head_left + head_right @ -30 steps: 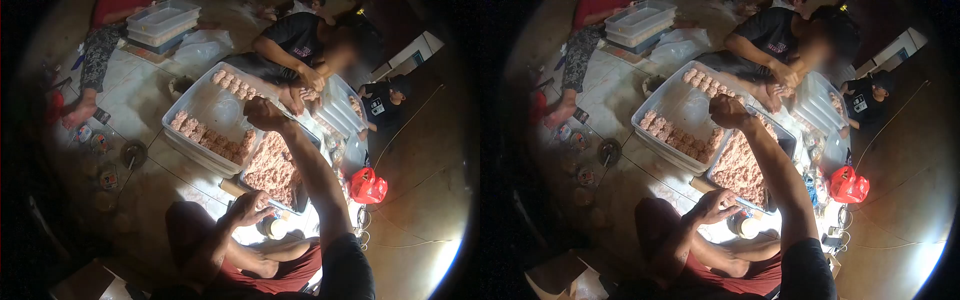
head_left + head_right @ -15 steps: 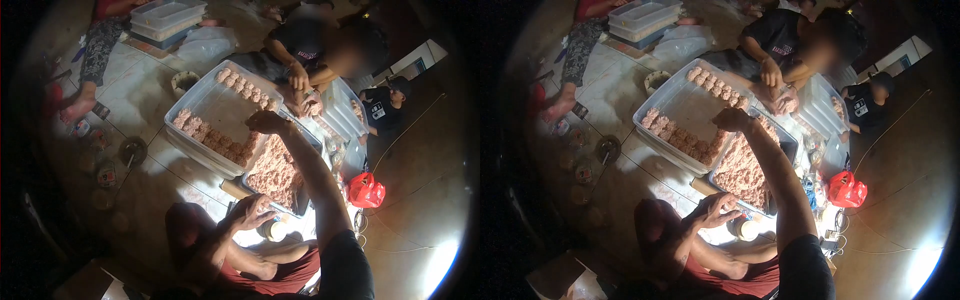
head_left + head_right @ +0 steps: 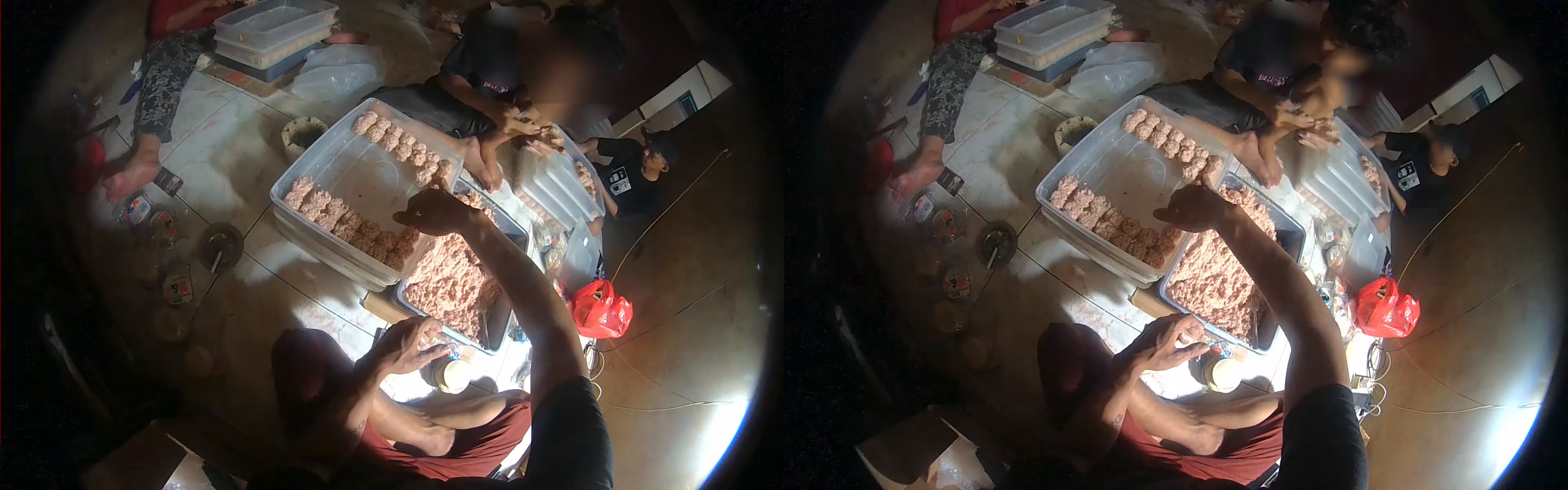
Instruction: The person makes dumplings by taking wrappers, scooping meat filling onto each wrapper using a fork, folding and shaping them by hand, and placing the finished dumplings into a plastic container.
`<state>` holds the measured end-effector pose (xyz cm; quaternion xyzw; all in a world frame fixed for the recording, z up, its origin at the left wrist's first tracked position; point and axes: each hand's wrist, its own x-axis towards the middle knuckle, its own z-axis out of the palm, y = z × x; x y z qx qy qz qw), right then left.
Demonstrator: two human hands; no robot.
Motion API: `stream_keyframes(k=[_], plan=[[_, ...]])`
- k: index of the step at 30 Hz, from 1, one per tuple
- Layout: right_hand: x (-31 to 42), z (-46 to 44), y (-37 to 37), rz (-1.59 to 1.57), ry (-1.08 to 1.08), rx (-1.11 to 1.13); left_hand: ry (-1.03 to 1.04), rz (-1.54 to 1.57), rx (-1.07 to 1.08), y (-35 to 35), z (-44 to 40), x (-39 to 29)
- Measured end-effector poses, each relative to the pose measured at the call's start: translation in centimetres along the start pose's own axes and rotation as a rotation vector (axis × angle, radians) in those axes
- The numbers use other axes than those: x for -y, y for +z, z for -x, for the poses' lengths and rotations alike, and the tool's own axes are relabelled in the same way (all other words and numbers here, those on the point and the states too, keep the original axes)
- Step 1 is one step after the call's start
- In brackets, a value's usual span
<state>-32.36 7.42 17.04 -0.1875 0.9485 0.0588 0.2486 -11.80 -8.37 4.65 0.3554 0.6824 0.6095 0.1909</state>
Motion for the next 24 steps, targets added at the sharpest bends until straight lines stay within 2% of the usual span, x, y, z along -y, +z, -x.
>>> stream_keyframes(k=[3,5,6,7,8,11,13,14,15,16,17,19,20,21,22,24], plan=[[0.2,1.9,0.0,-0.047,0.057,0.049,0.025,0.056,-0.012,1.5,0.3,2.3],[-0.8,3.5,1.5,-0.176,-0.075,-0.21,-0.008,0.045,0.03,0.7,0.2,1.8],[-1.6,4.2,2.2,-0.122,-0.065,-0.336,-0.05,0.037,0.071,0.2,0.3,1.4],[-1.6,6.0,1.1,-0.394,-0.011,-0.415,-0.04,0.033,0.074,-0.2,0.2,1.2],[-1.7,8.0,0.3,-0.528,0.005,-0.55,-0.072,-0.029,0.085,-0.4,0.3,1.0],[-1.7,15.0,-0.2,-0.594,0.076,-0.905,-0.069,-0.123,0.091,0.1,0.5,2.0],[-2.3,19.4,2.0,-0.511,0.221,-0.945,-0.235,0.041,0.11,0.9,0.8,2.6],[-2.1,21.6,3.4,-0.524,0.289,-0.898,-0.19,-0.148,0.155,0.0,0.5,1.0],[-1.9,23.9,4.8,-0.539,0.362,-0.85,-0.08,-0.234,0.042,1.6,0.9,3.5],[-2.7,25.4,7.7,-0.546,0.336,-0.864,-0.063,-0.272,-0.007,1.9,1.0,3.9],[-3.6,26.8,11.0,-0.645,0.414,-0.801,-0.045,-0.31,-0.053,2.1,1.0,4.0],[-2.1,29.9,13.9,-0.661,0.482,-0.655,-0.075,-0.185,-0.061,1.8,1.1,3.7],[-1.5,30.6,15.1,-0.692,0.555,-0.558,-0.001,-0.15,-0.114,1.3,0.8,2.6],[-1.1,31.1,16.3,-0.722,0.621,-0.462,-0.048,-0.2,-0.13,1.1,0.6,1.7],[-1.8,31.1,19.9,-0.558,0.547,-0.525,-0.022,-0.249,-0.131,1.3,0.5,0.9],[-1.2,29.7,22.2,-0.561,0.635,-0.668,-0.024,-0.278,-0.092,2.5,0.4,-0.8]])
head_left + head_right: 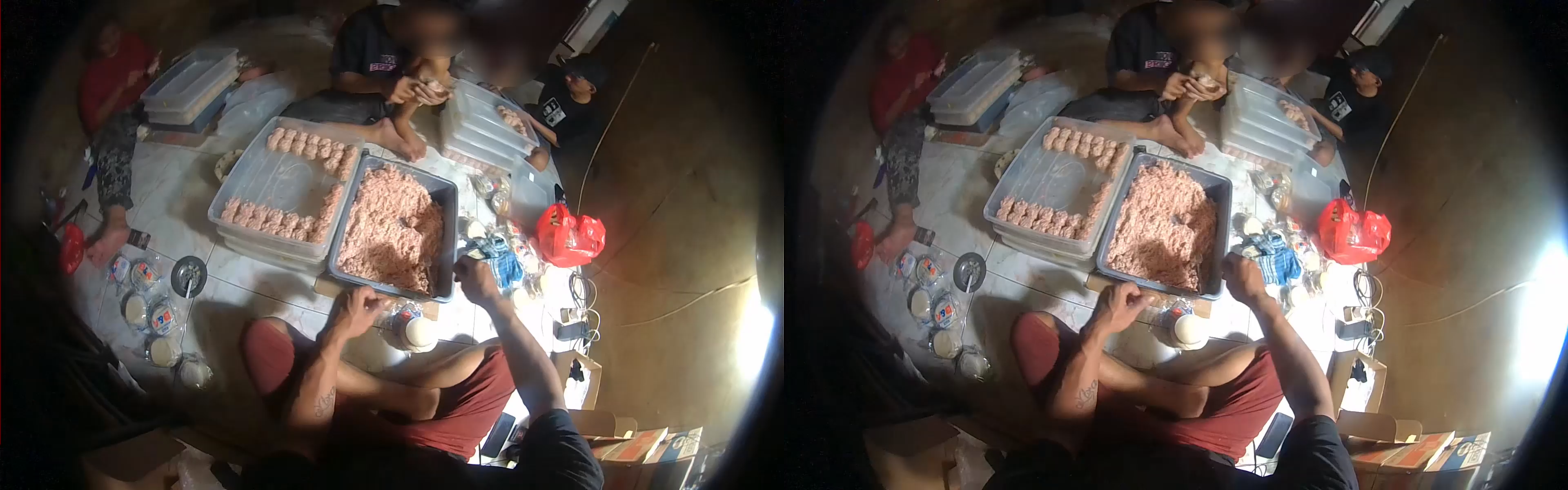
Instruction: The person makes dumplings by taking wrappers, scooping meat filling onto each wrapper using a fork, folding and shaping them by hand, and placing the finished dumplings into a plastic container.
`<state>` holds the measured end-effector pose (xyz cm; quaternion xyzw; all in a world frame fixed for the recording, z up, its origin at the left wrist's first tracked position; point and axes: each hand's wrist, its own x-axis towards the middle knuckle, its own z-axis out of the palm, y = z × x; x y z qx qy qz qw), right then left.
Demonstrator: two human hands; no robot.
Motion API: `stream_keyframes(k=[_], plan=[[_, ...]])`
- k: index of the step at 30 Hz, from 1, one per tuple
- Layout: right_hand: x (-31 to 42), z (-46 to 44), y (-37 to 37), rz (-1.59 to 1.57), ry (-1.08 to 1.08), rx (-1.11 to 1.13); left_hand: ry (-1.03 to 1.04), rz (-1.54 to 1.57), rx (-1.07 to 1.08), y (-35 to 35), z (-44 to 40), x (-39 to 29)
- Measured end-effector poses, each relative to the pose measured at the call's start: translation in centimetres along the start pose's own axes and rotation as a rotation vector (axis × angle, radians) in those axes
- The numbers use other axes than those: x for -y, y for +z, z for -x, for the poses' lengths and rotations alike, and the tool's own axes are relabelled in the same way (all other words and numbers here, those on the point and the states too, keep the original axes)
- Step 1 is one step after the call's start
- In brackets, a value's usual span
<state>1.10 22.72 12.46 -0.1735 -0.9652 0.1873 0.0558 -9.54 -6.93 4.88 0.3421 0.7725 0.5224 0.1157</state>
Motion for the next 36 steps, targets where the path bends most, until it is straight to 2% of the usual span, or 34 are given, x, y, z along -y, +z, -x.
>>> stream_keyframes(k=[2,4,5,7,8,9,10,13,14,16,19,21,22,23,25,26,27,29,30,31,34,35,36], plan=[[-0.3,-0.7,2.8,0.027,-0.027,-0.063,-0.106,0.08,0.129,2.9,0.7,-2.1],[0.2,-2.3,5.2,0.312,0.149,0.121,0.203,-0.126,0.208,5.5,2.3,-3.0],[1.1,-2.2,5.5,0.306,0.144,0.115,0.352,-0.168,0.212,7.8,3.0,-1.9],[2.5,-1.9,5.8,0.311,0.134,0.093,0.646,-0.454,0.123,10.4,3.7,-0.7],[1.7,-2.5,6.7,0.326,0.049,0.116,0.648,-0.581,0.143,10.9,3.8,-0.8],[0.5,-2.9,7.2,0.326,0.043,0.119,0.642,-0.583,0.139,10.9,3.7,-0.6],[0.1,-3.6,7.1,0.471,0.024,0.111,0.639,-0.591,0.206,10.8,3.5,-0.3],[-1.8,-4.5,7.5,0.652,-0.106,-0.097,0.663,-0.598,0.305,10.8,3.1,0.2],[-2.0,-5.6,7.1,0.667,-0.278,-0.312,0.597,-0.574,0.341,10.6,3.0,-0.7],[-1.7,-7.3,6.2,0.683,-0.453,-0.518,0.528,-0.538,0.373,10.5,2.8,-1.5],[3.8,-9.4,3.2,0.371,-0.66,-0.525,0.474,-0.343,0.355,10.7,2.3,-1.0],[5.6,-11.4,2.7,0.438,-0.4,-0.122,0.399,-0.021,0.335,9.8,2.1,-1.4],[6.9,-12.1,2.2,0.498,-0.326,-0.038,0.4,-0.015,0.327,9.6,2.1,-1.4],[7.0,-12.8,2.6,0.507,-0.333,-0.034,0.333,0.054,0.243,9.6,2.1,-1.6],[6.9,-14.2,4.0,0.618,-0.409,-0.304,0.261,0.133,0.148,9.2,2.1,-2.3],[6.7,-15.2,5.1,0.602,-0.29,-0.176,0.113,0.242,0.057,8.7,2.1,-3.1],[6.4,-15.3,6.5,0.646,-0.324,-0.196,-0.035,0.35,-0.032,8.2,1.9,-3.6],[8.2,-14.5,8.1,0.665,-0.324,-0.119,-0.109,0.362,-0.086,8.2,1.7,-2.8],[8.8,-13.0,8.1,0.708,-0.46,-0.193,-0.24,0.456,-0.139,8.5,1.8,-2.4],[8.5,-12.0,8.2,0.585,-0.56,-0.222,-0.374,0.551,-0.187,8.9,2.0,-2.0],[6.0,-10.4,8.7,0.728,-0.661,-0.031,-0.283,0.545,-0.281,9.0,2.3,-2.8],[7.3,-10.2,7.0,0.792,-0.543,0.082,-0.228,0.544,-0.329,9.3,2.1,-3.1],[7.3,-11.1,6.4,0.786,-0.456,0.058,-0.213,0.447,-0.308,9.4,2.1,-3.2]])
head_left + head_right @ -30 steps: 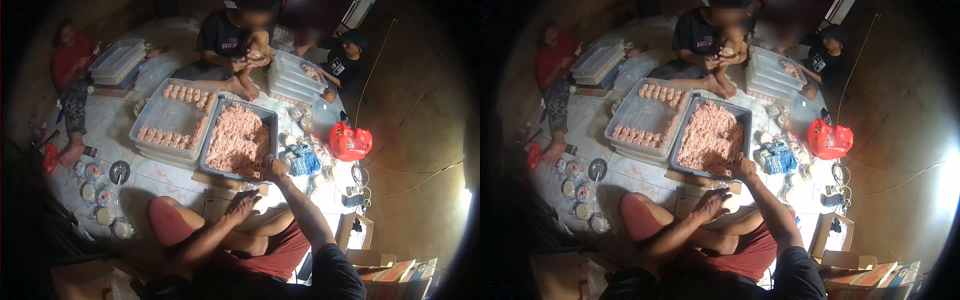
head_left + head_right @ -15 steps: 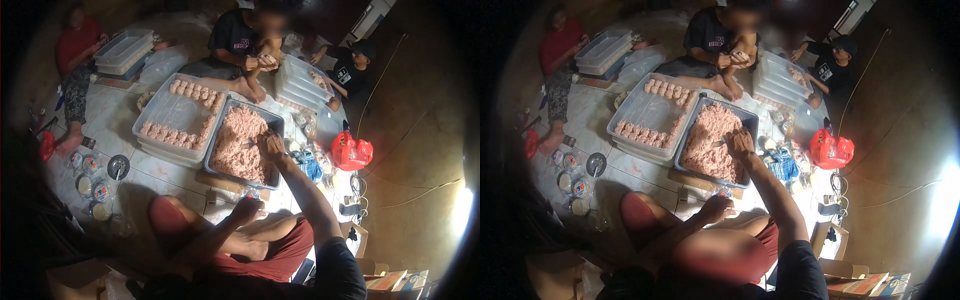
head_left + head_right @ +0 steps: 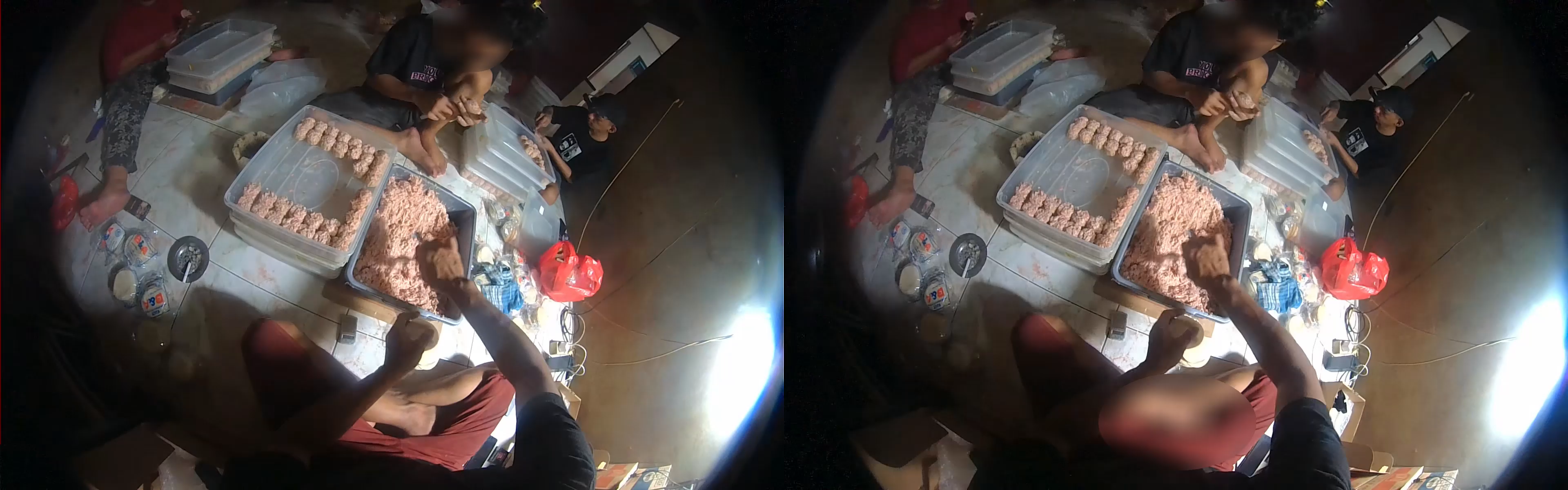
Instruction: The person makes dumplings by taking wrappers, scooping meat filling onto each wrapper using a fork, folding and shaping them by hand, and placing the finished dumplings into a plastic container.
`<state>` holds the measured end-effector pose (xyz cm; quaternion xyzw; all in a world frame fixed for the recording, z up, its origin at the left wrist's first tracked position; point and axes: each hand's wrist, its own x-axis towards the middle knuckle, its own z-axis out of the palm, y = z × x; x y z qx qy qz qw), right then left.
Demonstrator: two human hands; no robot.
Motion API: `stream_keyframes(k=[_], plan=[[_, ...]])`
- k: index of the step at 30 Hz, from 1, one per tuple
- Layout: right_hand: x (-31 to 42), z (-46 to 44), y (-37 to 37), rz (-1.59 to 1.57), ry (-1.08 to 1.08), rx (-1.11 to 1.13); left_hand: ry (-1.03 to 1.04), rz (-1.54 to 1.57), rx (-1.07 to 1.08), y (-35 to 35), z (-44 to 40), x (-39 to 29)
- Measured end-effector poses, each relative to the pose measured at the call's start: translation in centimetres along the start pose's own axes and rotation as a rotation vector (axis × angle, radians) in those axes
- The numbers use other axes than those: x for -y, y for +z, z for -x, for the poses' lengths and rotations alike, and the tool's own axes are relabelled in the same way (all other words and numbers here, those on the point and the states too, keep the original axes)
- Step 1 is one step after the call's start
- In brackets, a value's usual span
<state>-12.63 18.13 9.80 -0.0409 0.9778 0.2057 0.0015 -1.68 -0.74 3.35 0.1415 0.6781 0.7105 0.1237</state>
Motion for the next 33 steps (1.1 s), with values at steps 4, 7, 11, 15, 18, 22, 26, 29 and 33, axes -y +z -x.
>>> stream_keyframes(k=[4,7,11,15,18,22,26,29,33], plan=[[-2.0,-2.6,-1.7,-0.105,0.288,-0.067,-0.027,0.117,0.124,-0.8,0.1,0.2],[-0.1,-5.3,-1.0,-0.05,0.337,0.157,-0.042,-0.001,0.066,-0.3,-0.1,0.8],[1.2,-2.7,-0.9,-0.077,-0.031,-0.188,-0.041,0.087,0.08,-0.2,-0.4,0.5],[0.3,-1.9,-0.1,-0.156,-0.155,-0.173,-0.029,0.047,0.114,0.8,-0.4,1.2],[0.2,-2.9,-0.1,-0.236,0.11,-0.252,-0.077,0.04,0.173,0.1,-0.1,0.6],[2.5,-3.7,-1.6,-0.164,-0.134,-0.371,-0.098,-0.009,0.184,-0.6,-0.2,0.2],[1.9,-0.4,0.0,-0.19,-0.38,-0.355,-0.132,0.1,0.261,-0.9,-1.0,0.6],[1.8,2.7,-0.6,-0.361,-0.148,-0.834,-0.132,0.324,0.34,-0.9,-0.7,2.6],[1.7,7.5,-7.5,-0.922,0.245,-0.371,-0.25,0.568,0.299,-2.1,-2.1,0.8]])
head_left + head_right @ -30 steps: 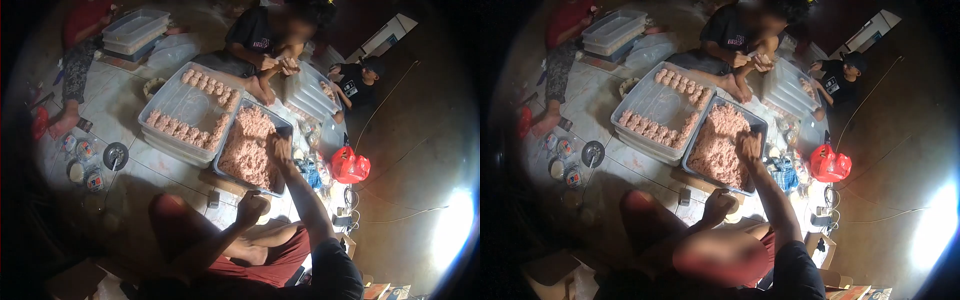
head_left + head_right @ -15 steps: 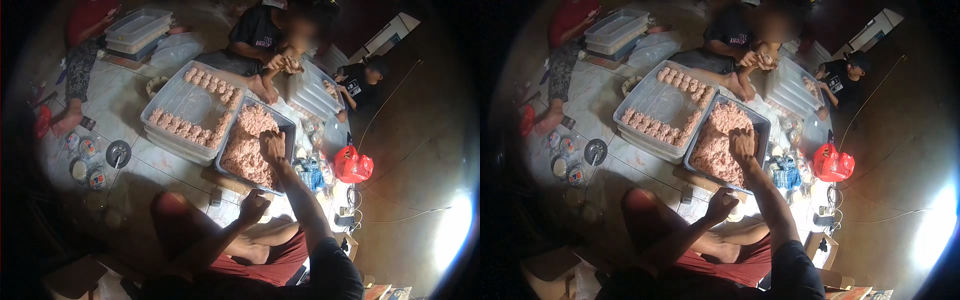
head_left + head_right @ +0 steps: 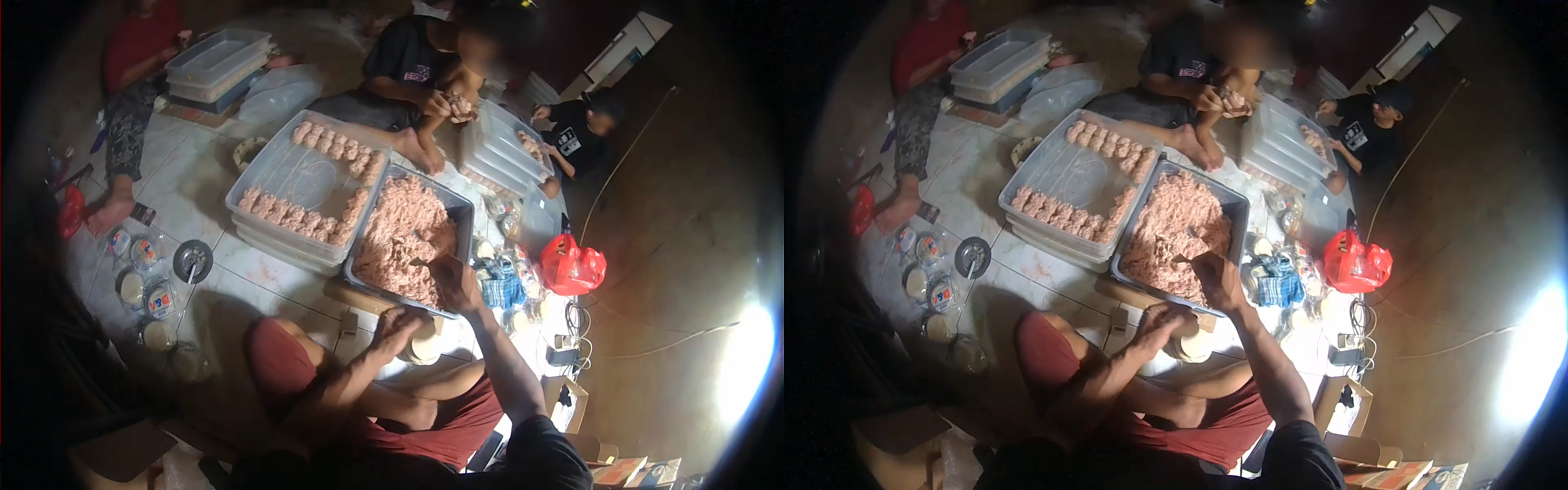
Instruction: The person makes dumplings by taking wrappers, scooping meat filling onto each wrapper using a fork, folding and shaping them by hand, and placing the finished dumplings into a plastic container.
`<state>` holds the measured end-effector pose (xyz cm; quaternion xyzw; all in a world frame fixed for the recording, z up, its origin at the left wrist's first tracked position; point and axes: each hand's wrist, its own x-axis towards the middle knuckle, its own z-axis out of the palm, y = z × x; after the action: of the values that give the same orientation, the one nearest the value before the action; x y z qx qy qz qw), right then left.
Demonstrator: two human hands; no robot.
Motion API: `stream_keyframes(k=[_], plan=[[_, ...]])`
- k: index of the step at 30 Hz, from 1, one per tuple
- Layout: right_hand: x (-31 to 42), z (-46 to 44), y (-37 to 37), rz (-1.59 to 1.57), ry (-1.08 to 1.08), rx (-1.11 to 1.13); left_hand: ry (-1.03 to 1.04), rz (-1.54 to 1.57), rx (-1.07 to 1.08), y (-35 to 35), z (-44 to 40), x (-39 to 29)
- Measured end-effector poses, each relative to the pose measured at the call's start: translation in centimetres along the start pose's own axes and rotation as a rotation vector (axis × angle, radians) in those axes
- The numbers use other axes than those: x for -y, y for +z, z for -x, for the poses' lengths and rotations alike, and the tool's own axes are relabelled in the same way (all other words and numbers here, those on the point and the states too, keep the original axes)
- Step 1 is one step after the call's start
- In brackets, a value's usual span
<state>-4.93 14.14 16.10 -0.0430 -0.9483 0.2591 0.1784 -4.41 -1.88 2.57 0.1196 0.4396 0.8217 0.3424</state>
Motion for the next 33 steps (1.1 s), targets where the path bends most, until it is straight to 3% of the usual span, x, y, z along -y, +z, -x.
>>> stream_keyframes(k=[2,4,5,6,11,14,20,22,26,28,30,32,33], plan=[[2.0,2.0,-1.9,-0.2,0.298,0.059,-0.02,0.087,-0.052,0.0,-0.3,-1.9],[2.4,4.4,-2.8,-0.254,0.301,0.013,-0.137,0.472,-0.035,0.7,-0.3,-4.2],[4.0,5.4,-3.3,-0.229,0.15,-0.099,-0.144,0.598,-0.005,1.1,-0.2,-5.8],[2.6,7.1,-2.5,-0.193,0.143,-0.136,-0.151,0.724,0.021,1.2,-0.3,-7.0],[2.8,12.0,0.8,-0.189,0.049,-0.267,-0.057,0.947,0.272,2.9,0.3,-9.1],[4.3,12.6,0.2,-0.241,0.051,-0.318,0.013,0.803,0.21,3.5,1.0,-8.3],[3.8,15.4,0.3,-0.355,-0.017,-0.148,-0.138,0.764,0.27,4.3,2.6,-8.0],[3.5,16.2,-1.9,-0.153,0.019,0.052,-0.176,0.883,0.128,2.8,2.5,-7.2],[4.0,17.1,-3.6,-0.138,0.041,0.054,-0.186,0.941,0.007,0.5,2.6,-6.1],[3.6,17.7,-2.8,-0.175,0.039,-0.005,-0.213,0.926,0.066,1.0,3.1,-6.2],[2.8,18.3,-0.4,-0.278,-0.043,0.006,-0.399,0.762,0.179,3.2,4.1,-7.3],[2.8,18.2,-2.0,-0.27,-0.017,0.027,-0.404,0.735,0.176,2.0,3.6,-7.0],[3.5,17.8,-3.8,-0.12,0.018,0.111,-0.426,0.755,0.12,1.2,3.5,-7.0]])
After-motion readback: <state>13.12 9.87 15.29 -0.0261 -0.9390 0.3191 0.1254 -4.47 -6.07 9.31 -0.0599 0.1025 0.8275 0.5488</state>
